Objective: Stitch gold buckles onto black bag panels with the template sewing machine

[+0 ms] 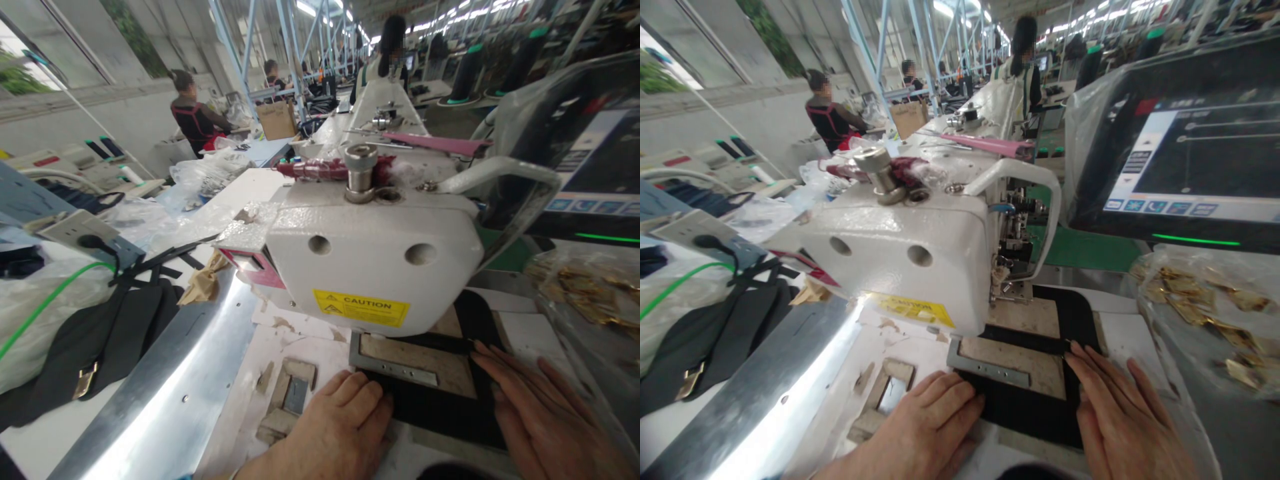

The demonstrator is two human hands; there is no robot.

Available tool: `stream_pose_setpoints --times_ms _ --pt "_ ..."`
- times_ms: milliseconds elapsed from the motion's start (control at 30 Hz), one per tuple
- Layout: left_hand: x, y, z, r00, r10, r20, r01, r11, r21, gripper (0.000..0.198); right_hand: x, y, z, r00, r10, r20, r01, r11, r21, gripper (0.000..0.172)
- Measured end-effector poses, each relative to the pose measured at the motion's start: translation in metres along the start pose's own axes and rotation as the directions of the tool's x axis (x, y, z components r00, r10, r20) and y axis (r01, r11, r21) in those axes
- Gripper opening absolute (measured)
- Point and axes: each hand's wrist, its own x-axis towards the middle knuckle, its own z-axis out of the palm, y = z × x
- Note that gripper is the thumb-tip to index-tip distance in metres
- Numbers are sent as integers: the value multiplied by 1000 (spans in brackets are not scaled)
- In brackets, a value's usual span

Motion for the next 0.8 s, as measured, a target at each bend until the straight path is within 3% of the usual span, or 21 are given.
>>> stream_pose_setpoints --times_ms 333,800 --pt "1 0 -1 999 10 -33 -10 1000 -15 28 -1 1 1 1000 -4 4 4 1000 -6 46" --pt "2 2 -4 1000 -10 13 11 1000 -10 30 -3 1 3 999 20 37 -20 1000 2 47"
